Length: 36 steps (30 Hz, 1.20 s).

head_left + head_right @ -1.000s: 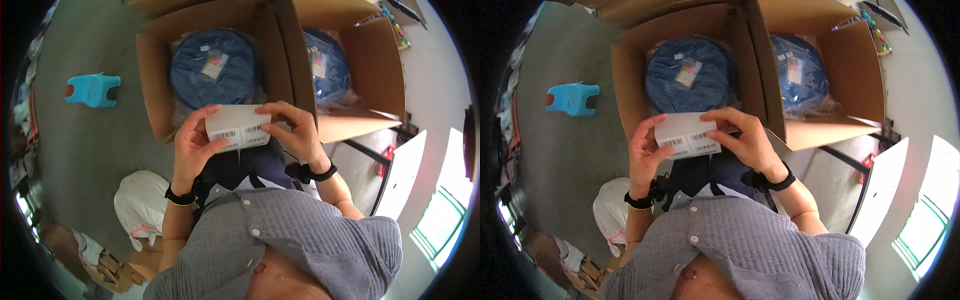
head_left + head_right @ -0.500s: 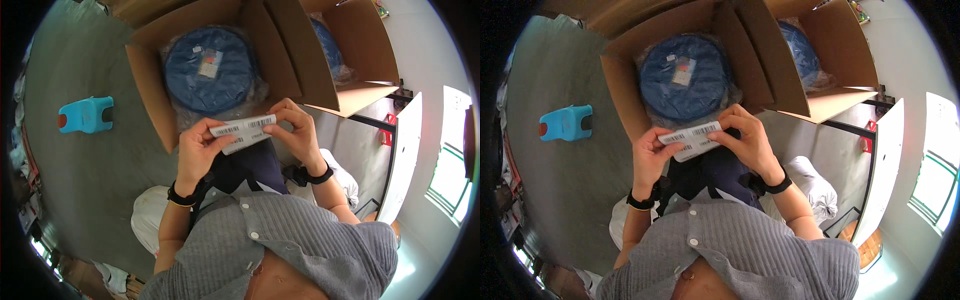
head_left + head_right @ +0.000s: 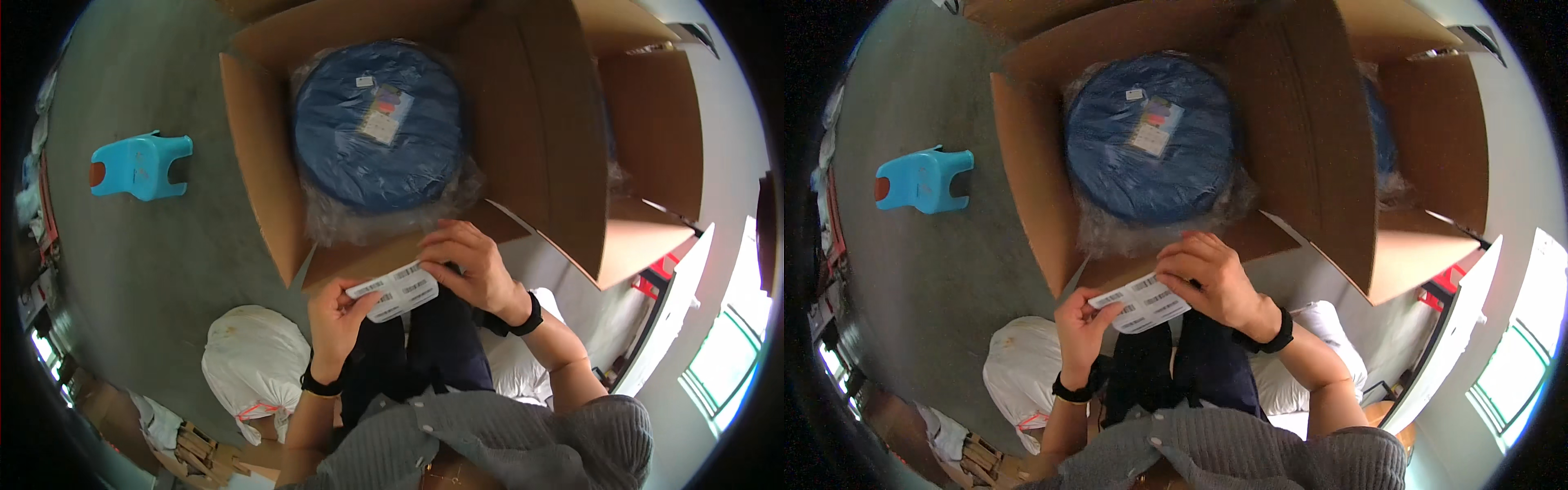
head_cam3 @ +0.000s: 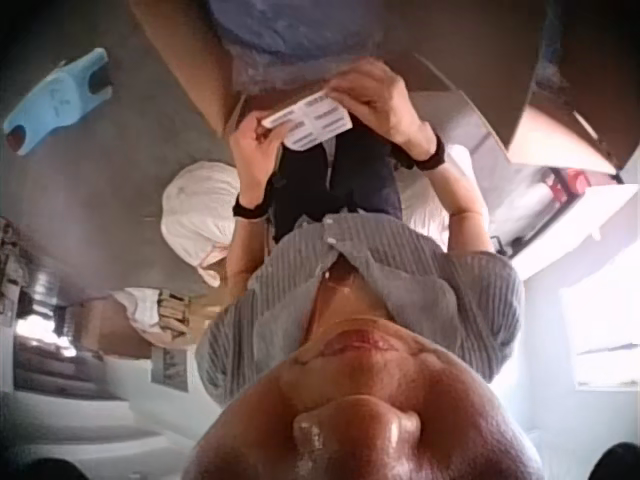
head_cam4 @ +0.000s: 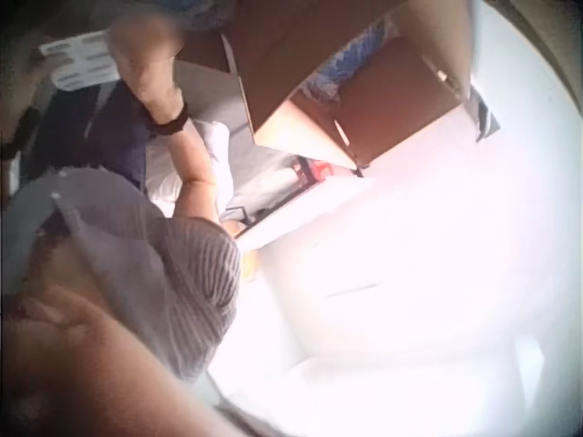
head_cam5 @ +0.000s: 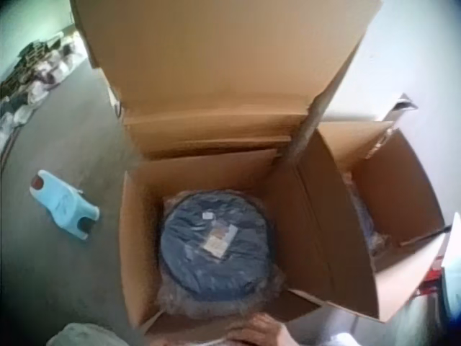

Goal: The person places blue circular items wrapped in plastic into cardboard boxes. They then fold the flaps of the boxes closed and move them aside. The person repeats this process with another box, placing a similar item inside and closing the box.

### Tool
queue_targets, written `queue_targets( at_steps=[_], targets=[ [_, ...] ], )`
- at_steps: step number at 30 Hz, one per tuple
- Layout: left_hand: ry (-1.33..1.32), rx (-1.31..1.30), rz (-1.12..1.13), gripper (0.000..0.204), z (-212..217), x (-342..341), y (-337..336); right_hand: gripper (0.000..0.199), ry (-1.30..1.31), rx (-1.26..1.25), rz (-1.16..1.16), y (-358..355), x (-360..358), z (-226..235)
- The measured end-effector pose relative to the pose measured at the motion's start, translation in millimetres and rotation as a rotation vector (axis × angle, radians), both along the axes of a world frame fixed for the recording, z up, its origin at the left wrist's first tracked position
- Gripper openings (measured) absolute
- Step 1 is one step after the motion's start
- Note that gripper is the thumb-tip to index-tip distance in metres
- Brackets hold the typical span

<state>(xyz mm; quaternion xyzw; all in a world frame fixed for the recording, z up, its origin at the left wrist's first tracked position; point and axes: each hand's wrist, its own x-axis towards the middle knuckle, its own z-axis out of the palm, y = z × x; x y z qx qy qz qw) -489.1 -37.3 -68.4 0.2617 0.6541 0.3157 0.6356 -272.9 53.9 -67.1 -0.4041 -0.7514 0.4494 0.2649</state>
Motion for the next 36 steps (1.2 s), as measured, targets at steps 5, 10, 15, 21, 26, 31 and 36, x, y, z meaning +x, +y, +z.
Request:
queue_targets(
  at_steps=[5,10,15,21,26,31,36],
  targets=[
    [0.049,0.238,0.277,0.043,-73,6,-23,0.009,0.218,-0.152,0.229,44,-24,-81],
    [0.221,0.224,0.347,0.071,-150,42,-57,0.014,0.347,-0.786,0.017,113,-28,-220],
    [0.254,0.044,0.111,0.087,-215,68,-102,0.018,0.26,-0.758,-0.414,236,0,-424],
    [0.508,0.106,0.013,0.078,-231,87,-123,0.022,0.211,-0.486,-0.446,300,-17,-519],
    [0.718,0.293,-0.052,0.066,-244,84,-123,0.025,0.241,-0.406,-0.49,304,-32,-538],
    [0.683,0.324,-0.099,0.067,-245,80,-115,0.036,-0.041,-0.222,-0.545,315,-29,-557],
    [0.587,0.219,-0.044,0.071,-248,93,-156,0.051,-0.527,-0.091,-0.519,312,-39,-533]
  ],
)
